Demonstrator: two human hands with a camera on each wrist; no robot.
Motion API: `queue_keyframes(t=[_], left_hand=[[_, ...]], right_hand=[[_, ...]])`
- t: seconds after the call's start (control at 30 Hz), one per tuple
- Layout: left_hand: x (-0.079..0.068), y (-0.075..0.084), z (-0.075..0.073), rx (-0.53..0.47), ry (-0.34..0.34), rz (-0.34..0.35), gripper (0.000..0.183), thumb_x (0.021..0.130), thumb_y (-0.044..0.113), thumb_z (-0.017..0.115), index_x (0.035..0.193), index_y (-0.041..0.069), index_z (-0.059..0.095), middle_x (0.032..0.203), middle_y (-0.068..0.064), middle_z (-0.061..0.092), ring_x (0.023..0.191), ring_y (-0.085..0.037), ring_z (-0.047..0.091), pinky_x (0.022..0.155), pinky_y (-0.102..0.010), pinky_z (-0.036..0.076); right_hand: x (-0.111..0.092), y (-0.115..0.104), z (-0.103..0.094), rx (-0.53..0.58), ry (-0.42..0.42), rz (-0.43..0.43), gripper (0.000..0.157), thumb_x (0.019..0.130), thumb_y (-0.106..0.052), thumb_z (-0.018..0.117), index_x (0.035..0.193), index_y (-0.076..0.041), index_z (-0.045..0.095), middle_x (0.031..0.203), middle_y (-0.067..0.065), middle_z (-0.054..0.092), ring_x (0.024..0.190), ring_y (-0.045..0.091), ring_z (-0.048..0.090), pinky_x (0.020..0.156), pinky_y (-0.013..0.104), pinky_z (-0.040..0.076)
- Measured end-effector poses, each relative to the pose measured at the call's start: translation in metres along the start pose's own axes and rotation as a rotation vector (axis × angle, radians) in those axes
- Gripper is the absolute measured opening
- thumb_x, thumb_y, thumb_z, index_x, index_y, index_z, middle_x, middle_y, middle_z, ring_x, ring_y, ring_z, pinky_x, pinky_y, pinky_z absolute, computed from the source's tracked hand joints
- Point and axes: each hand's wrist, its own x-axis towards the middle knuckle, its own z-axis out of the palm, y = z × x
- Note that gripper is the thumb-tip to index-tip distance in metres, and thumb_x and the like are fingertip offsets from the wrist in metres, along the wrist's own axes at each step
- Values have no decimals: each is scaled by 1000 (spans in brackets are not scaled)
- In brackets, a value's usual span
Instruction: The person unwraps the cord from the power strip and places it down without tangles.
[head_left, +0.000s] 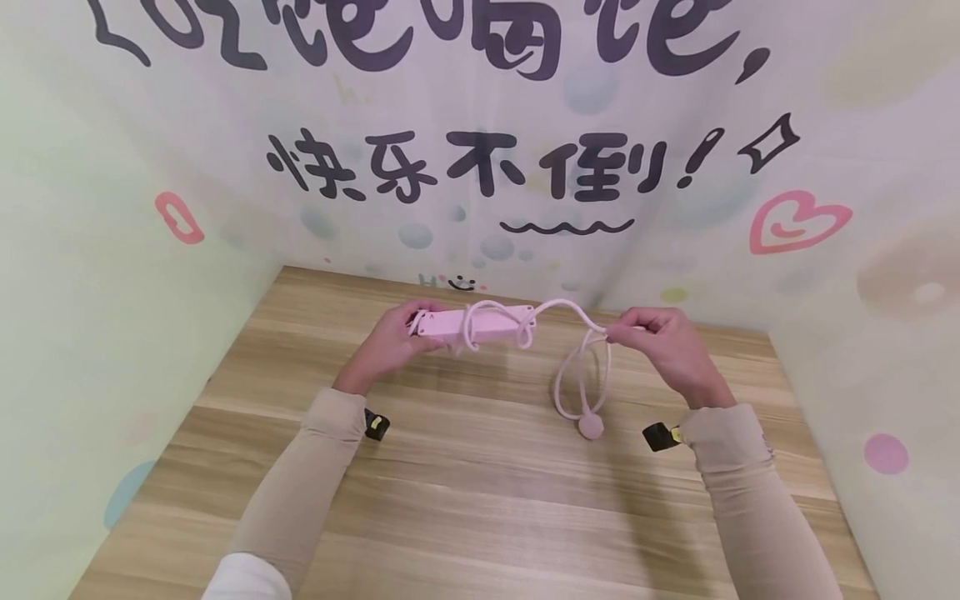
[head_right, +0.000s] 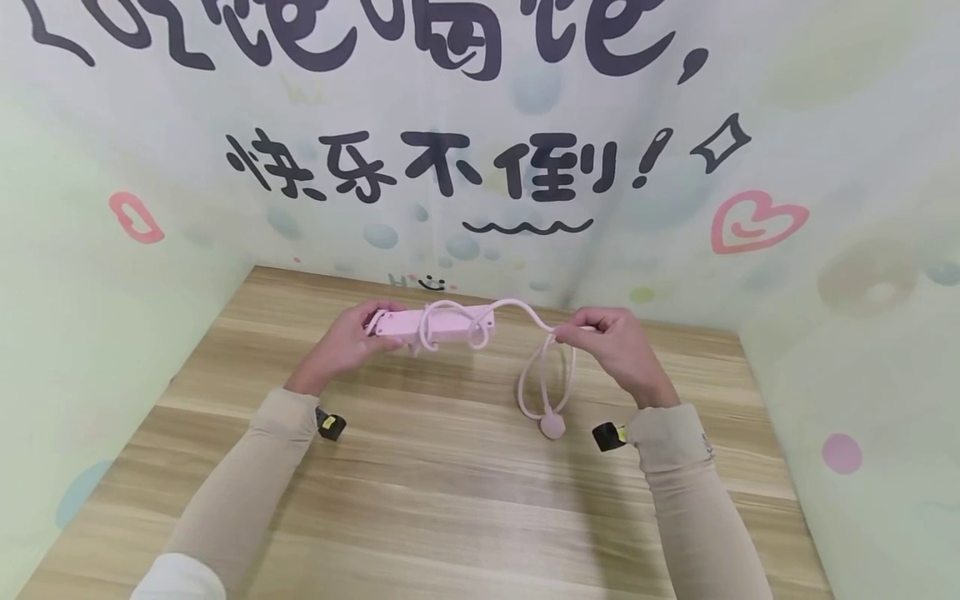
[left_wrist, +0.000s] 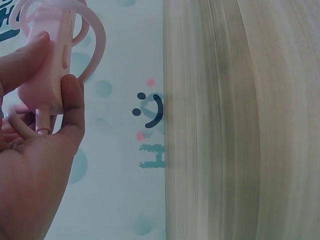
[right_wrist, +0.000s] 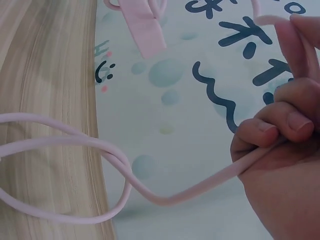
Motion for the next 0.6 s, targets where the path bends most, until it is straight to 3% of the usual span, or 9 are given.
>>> queue_keyframes(t=[0.27,0.6], left_hand=[[-1,4,0,22,24,-25,51,88,9,79,134,6,58,129,-17,63,109,-28,56,92,-38,47],[2,5,-1,17,98,-75,50,90,12,77,135,10,57,128,-14,63,107,-27,57,88,-37,51]], right_hand=[[-6,1,-8,-15,-66,-46,16,95,-15,70,83,-4,72,78,-11,64,80,14,53,77,29,44],[-13,0,-18,-14,-277,-104,14,89,-3,69,76,-3,66,79,-12,61,81,11,55,79,26,47]])
